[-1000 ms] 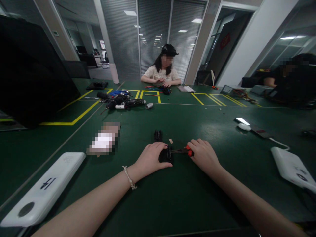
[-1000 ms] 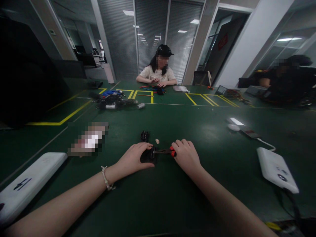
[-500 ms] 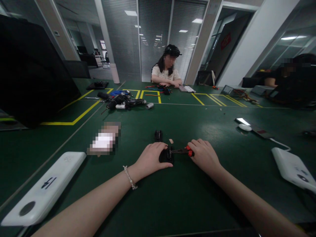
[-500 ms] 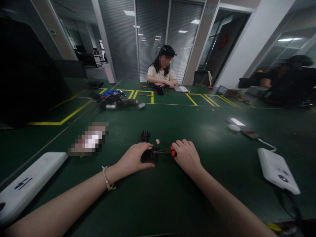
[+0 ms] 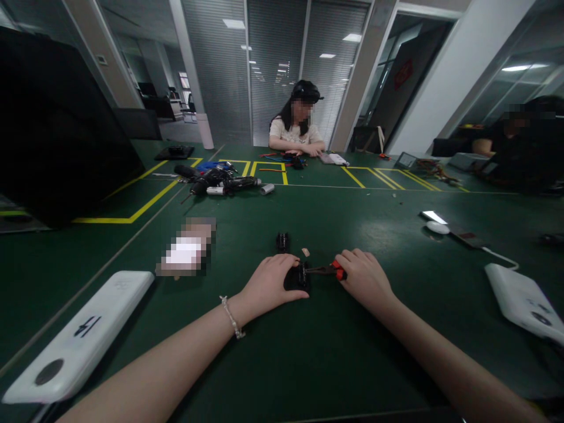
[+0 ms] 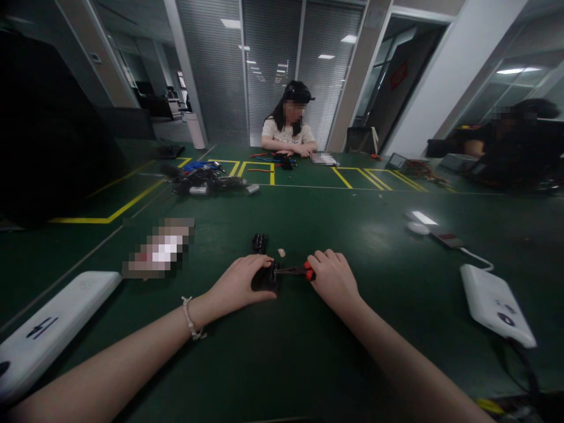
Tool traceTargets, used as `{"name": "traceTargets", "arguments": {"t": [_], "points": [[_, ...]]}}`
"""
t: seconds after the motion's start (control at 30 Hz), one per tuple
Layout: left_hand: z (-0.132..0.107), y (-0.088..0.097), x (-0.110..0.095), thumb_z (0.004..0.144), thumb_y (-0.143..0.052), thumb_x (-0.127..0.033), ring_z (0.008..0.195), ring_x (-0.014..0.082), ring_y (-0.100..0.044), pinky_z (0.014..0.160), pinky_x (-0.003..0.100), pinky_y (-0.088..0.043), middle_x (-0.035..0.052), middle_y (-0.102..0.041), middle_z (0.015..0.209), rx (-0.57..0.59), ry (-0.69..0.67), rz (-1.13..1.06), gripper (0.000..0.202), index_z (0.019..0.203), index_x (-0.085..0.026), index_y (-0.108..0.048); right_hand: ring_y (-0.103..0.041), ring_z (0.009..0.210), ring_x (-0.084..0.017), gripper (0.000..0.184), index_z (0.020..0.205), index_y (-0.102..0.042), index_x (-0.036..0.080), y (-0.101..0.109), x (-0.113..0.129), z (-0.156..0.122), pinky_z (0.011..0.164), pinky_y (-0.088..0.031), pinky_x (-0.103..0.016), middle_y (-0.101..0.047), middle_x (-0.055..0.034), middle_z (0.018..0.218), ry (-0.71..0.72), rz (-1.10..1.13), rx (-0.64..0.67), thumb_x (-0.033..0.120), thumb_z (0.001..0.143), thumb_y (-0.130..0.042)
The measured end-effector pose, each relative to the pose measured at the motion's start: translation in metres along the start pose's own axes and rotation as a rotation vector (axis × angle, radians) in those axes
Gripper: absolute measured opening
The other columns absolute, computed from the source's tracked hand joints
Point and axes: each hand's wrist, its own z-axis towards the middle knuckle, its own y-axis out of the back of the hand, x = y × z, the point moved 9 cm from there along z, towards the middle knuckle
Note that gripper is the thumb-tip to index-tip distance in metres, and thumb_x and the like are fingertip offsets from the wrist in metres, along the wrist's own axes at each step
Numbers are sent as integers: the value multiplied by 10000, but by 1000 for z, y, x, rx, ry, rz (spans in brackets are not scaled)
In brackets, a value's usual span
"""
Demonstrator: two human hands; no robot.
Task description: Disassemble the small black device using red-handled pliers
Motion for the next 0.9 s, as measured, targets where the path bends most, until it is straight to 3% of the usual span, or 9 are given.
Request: {"name": "traceTargets", "arguments": {"t": [0.53, 0.9], "points": [[0, -1, 2, 647, -610, -542, 1080, 263, -466, 915, 427, -352, 61, -517, 1149, 19, 13, -8, 577, 1100, -216, -466, -481, 777, -198, 226, 886, -576, 179, -1, 0, -1, 681, -345, -331, -588, -55, 861, 9, 0, -15, 187, 666, -529], [-1, 1, 0, 637, -616, -550, 1075, 261, -469, 914, 421, -359, 60, -519, 1152, 18, 14, -5, 585, 1096, -216, -473, -468, 787, -206, 229, 859, -581, 178, 11, 4, 0, 684, -331, -322, -588, -62, 861, 23, -35, -42, 121, 654, -496]]}}
